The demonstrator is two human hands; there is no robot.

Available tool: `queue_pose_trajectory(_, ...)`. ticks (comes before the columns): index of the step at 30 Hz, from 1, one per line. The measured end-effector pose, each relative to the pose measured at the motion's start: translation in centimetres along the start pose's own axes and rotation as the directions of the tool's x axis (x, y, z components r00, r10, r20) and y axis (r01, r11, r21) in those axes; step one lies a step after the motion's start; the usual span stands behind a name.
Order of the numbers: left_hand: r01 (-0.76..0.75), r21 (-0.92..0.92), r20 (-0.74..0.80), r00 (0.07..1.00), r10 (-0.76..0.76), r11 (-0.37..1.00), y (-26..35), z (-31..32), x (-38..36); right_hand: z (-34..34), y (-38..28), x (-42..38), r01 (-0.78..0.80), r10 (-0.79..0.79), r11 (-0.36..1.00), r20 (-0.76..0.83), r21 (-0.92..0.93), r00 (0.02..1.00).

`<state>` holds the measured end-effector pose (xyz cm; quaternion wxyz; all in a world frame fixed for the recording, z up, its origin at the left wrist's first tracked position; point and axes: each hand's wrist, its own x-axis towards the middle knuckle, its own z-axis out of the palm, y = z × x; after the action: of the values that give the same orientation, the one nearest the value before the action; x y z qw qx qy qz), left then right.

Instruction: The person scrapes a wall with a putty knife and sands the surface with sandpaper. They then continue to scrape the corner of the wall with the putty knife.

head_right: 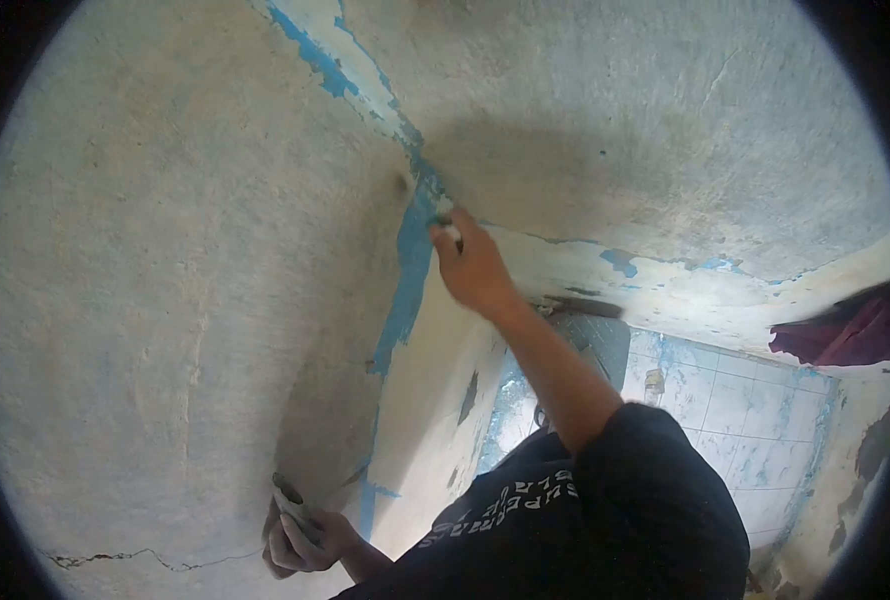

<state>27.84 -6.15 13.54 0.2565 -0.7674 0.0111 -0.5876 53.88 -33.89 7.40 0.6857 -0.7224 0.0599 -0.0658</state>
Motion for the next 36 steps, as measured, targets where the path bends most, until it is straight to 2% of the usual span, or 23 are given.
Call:
queue_pose_trajectory(2,0.012,-0.009,0.007,1.0,-0.012,1.0,0.3,0.2,0.7,0.3,0.2,0.9,0.021,-0.021,1.0,0.019,0.018,1.0)
queue_pose_trajectory(4,0.006,-0.008,0.056,0.998,-0.006,1.0,-0.1,-0.7,0.6,-0.2,1.0,2.6,0.018,-0.021,0.997,-0.039,-0.073,0.999)
queue_pose_trajectory(8,0.026,-0.022,0.034,0.999,-0.025,0.999,0.0,-0.3,0.3,0.7,0.8,1.1,0.082,-0.084,0.996,-0.082,-0.021,0.993)
queue_pose_trajectory(10,0.027,-0.038,0.031,0.999,-0.026,0.999,0.2,-0.1,0.7,0.8,0.7,-0.8,0.056,-0.056,0.998,0.009,0.035,0.998)
queue_pose_trajectory(11,0.018,-0.054,0.04,0.999,-0.016,0.998,-0.2,-0.1,0.3,0.3,0.5,-0.7,-0.016,0.014,0.998,0.039,0.053,0.999)
queue_pose_trajectory(14,0.035,-0.052,0.022,0.999,-0.034,0.998,0.3,-0.2,0.7,-2.0,-0.6,1.3,-0.092,0.09,0.995,0.047,0.036,0.995)
queue_pose_trajectory(15,0.036,-0.052,0.03,0.999,-0.034,0.998,0.2,-0.3,0.5,-1.3,0.4,1.5,-0.003,0.003,1.0,0.015,-0.021,1.0)
queue_pose_trajectory(18,0.033,-0.043,0.054,0.998,-0.031,0.999,0.1,-0.2,0.4,0.7,0.9,-1.3,0.011,-0.011,1.0,-0.003,0.002,1.0)
queue_pose_trajectory(20,0.017,-0.044,0.037,0.999,-0.015,0.999,0.3,0.1,0.6,0.7,1.0,-0.3,-0.032,0.03,0.999,0.062,0.038,0.998)
queue_pose_trajectory(22,-0.001,-0.041,0.06,0.998,0.004,0.999,-0.1,-0.7,0.5,1.0,1.2,2.3,0.132,-0.144,0.988,-0.184,-0.075,0.972)
queue_pose_trajectory(23,-0.017,-0.037,0.071,0.997,0.02,0.999,-0.2,-0.8,0.3,-0.2,0.2,2.3,-0.064,0.064,0.993,-0.002,0.103,0.998)
queue_pose_trajectory(26,0.012,-0.051,0.038,0.999,-0.01,0.999,0.0,-0.1,0.1,0.8,1.8,-0.2,0.017,-0.017,1.0,-0.02,0.01,1.0)
queue_pose_trajectory(27,0.038,-0.06,0.02,0.999,-0.036,0.998,0.1,0.2,0.2,0.8,1.0,-1.5,-0.012,0.009,0.999,0.059,0.042,0.998)
queue_pose_trajectory(28,0.037,-0.056,0.019,0.999,-0.036,0.998,0.3,0.4,0.1,0.9,1.9,-0.2,-0.01,0.008,0.999,0.061,0.044,0.998)
queue_pose_trajectory(30,0.037,-0.127,0.039,0.999,-0.032,0.991,0.0,-0.3,-0.1,1.8,4.8,2.7,0.109,-0.123,0.989,-0.158,-0.096,0.98)
queue_pose_trajectory(31,0.012,-0.08,0.03,1.0,-0.01,0.997,0.0,-0.3,-0.1,0.1,1.0,2.5,-0.061,0.062,0.998,-0.012,0.032,0.998)
queue_pose_trajectory(32,0.016,-0.072,0.029,0.999,-0.014,0.997,-0.1,-0.3,0.0,0.8,1.6,2.4,-0.057,0.057,0.998,-0.004,0.032,0.998)
queue_pose_trajectory(34,0.038,-0.055,0.038,0.999,-0.036,0.998,0.3,-0.2,0.3,1.9,3.4,1.1,0.132,-0.134,0.991,-0.14,-0.023,0.981)
queue_pose_trajectory(36,0.057,-0.053,0.042,0.998,-0.055,0.997,0.9,0.0,0.6,2.5,2.0,-3.5,0.032,-0.027,0.996,-0.051,0.088,0.998)
